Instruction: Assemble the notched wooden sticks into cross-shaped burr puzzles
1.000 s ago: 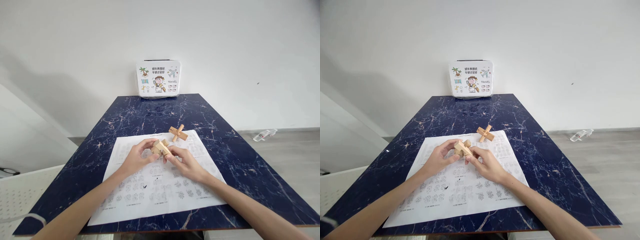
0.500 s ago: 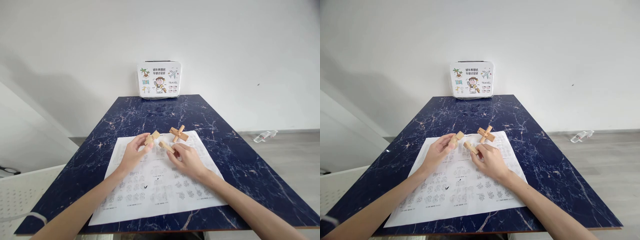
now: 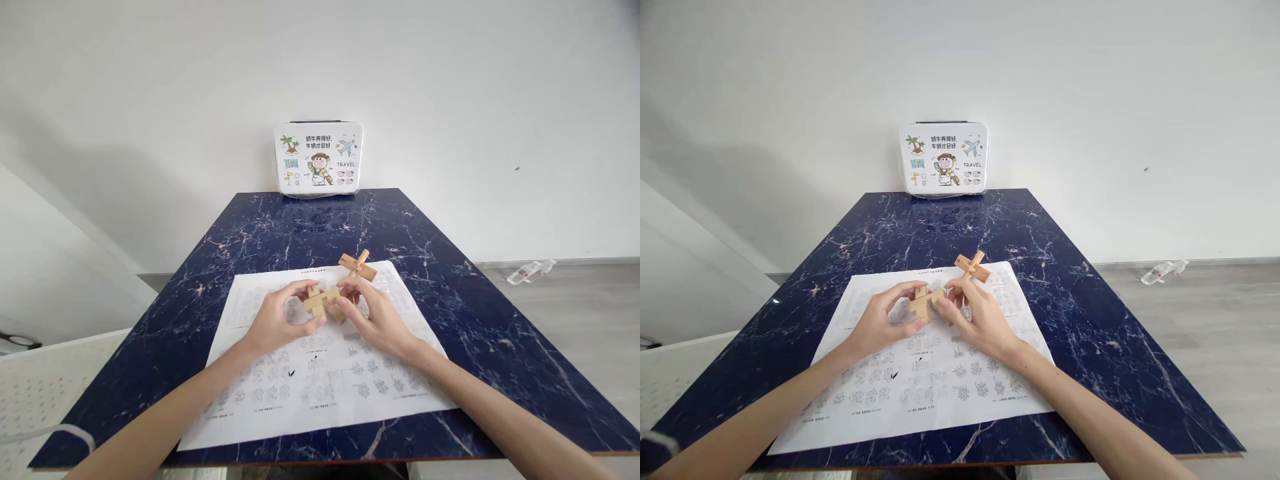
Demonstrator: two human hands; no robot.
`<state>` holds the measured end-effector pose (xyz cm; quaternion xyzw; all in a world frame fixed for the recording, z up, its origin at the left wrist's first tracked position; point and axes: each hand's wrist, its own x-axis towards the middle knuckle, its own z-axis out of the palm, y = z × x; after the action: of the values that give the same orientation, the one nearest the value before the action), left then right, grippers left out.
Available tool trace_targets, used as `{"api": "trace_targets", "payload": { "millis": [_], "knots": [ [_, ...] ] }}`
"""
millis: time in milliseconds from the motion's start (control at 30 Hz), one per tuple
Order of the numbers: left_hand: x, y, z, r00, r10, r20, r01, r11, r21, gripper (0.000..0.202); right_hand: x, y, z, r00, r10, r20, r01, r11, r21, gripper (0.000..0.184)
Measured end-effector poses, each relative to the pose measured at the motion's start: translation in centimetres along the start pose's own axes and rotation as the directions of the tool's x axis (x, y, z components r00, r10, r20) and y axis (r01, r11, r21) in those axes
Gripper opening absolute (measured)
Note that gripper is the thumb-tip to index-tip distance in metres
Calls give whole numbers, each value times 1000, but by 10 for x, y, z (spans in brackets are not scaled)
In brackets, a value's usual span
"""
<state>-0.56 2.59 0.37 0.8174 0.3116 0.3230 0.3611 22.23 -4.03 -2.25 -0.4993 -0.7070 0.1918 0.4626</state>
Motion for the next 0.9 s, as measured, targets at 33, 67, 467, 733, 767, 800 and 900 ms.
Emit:
{"api": "trace_targets", "payload": {
  "millis": [33,67,467,733,767,800,900],
  "knots": [
    [0,0,0,1000,16,8,-16,1000,16,55,0,-1,0,1000,-17,24,16,999,47,25],
    [-1,-1,0,999,31,14,-31,999,31,55,0,-2,0,998,-38,43,35,997,73,24],
    [-4,-11,7,964,248,99,-264,942,207,61,-6,-7,3,985,-173,2,172,984,43,16],
    [-1,-14,5,959,268,-95,-213,899,382,55,-1,-2,3,969,32,-245,-45,998,-49,17],
    [-1,-15,5,961,253,-112,-187,893,410,55,-1,1,4,972,52,-228,-73,994,-81,17],
    [0,-16,4,963,243,-120,-168,882,441,54,-1,4,5,976,62,-208,-88,989,-120,17],
    [1,-20,3,964,240,-116,-146,839,524,51,-2,10,9,990,74,-123,-103,961,-258,17]
  ]
}}
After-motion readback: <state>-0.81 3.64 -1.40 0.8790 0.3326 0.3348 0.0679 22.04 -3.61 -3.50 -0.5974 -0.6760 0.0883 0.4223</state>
